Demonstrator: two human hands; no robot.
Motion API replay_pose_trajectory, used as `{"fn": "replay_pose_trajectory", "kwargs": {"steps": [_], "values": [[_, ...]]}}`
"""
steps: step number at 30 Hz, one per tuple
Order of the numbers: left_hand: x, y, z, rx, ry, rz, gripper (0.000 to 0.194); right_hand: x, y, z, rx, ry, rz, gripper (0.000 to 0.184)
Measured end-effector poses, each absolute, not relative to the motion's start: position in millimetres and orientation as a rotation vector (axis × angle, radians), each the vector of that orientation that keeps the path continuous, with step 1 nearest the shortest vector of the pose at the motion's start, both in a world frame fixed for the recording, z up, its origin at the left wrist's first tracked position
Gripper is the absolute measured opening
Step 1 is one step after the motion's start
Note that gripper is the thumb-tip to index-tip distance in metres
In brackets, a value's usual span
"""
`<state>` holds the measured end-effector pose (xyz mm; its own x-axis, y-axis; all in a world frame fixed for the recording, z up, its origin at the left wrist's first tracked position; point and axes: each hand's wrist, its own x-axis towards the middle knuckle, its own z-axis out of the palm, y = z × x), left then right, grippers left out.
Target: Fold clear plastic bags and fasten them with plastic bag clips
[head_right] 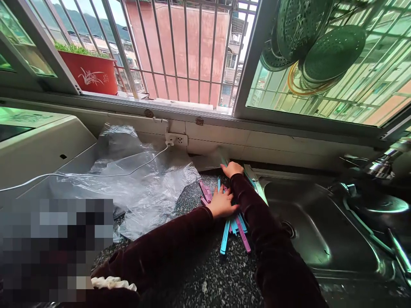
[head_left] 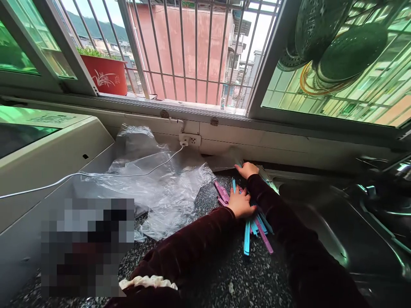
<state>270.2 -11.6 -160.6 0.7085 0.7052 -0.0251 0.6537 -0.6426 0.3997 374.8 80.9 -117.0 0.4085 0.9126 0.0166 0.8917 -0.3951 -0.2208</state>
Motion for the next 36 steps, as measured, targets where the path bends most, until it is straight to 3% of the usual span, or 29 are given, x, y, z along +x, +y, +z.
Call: {"fn": "replay_pose_trajectory", "kwargs": {"steps": [5,10,16,19,25,29,32,36], "values": [[270.1,-31.1,-160.8,2.52,1.064,0.194,0.069,401.5,49.4,-128.2,-2.61,-1.604,0.132,0.05],[270.1,-54.5,-158.0,2.489,0.995,0.187,0.065,417.4,-0.3,-147.2,-2.671,-1.658,0.269,0.057],[245.9,-51.3,-146.8,2.345,1.331,0.504,0.06,401.5,-46.0,-160.4,-2.627,-1.678,0.238,0.056],[232.2,-45.3,-149.1,2.202,1.521,0.405,0.067,391.9,-57.8,-163.4,-2.605,-1.645,0.229,0.056],[234.1,-69.3,-154.5,2.241,1.306,0.348,0.066,388.3,-65.5,-149.6,-2.526,-1.648,0.224,0.05],[209.2,-81.1,-132.7,2.37,1.166,0.37,0.056,389.3,-59.8,-116.6,-2.338,-1.766,0.181,0.041],[155.5,-76.7,-106.0,2.432,0.969,0.4,0.034,366.8,-56.7,-96.9,-2.147,-1.854,0.165,0.035],[54.9,-59.0,-77.8,2.297,1.085,0.759,0.012,297.9,-71.0,-97.0,-1.862,-1.986,0.244,0.023]]}}
